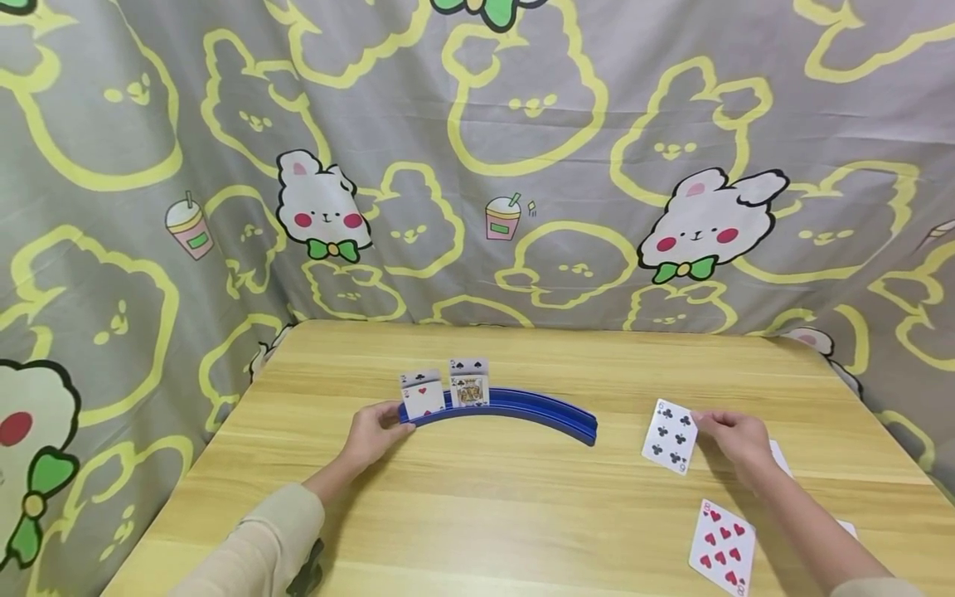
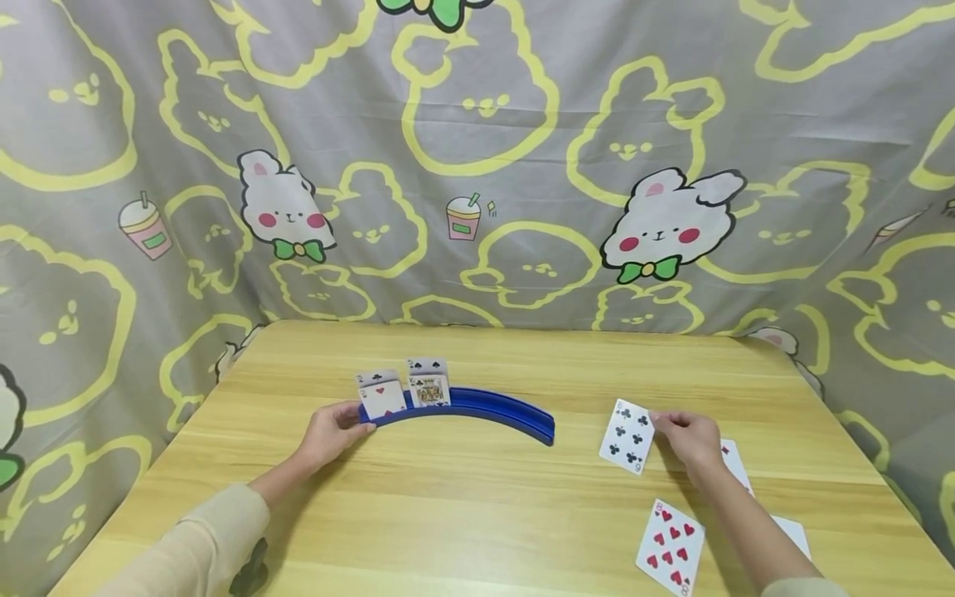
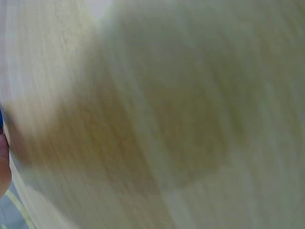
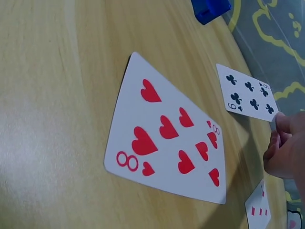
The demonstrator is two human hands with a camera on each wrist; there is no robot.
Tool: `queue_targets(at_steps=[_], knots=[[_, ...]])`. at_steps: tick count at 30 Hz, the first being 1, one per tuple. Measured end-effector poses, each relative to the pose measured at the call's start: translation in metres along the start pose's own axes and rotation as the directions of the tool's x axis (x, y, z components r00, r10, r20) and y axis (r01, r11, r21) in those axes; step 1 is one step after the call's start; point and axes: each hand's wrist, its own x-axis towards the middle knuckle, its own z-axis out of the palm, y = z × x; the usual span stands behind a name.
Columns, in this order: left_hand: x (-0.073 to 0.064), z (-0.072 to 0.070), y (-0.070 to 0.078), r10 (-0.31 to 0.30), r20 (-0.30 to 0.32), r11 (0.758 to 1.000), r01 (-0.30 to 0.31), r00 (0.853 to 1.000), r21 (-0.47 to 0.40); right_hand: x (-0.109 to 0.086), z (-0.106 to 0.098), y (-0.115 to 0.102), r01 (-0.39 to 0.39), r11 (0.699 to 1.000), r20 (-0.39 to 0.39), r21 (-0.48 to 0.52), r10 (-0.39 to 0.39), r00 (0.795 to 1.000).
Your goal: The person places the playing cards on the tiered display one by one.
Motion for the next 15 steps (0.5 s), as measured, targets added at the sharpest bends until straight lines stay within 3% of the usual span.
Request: queue_targets(at_steps=[5, 15], knots=[[0.002, 0.000, 0.002, 0.012, -0.003, 1.000, -0.012, 1.000, 0.004, -0.003, -0.005, -0.008, 0.047, 0.999, 0.020, -0.010, -0.047, 0.999], [0.000, 0.000, 0.002, 0.018, -0.014, 1.000, -0.018, 1.000, 0.001, -0.009, -0.007, -0.029, 0.120, 0.993, -0.048, -0.018, -0.120, 0.992]])
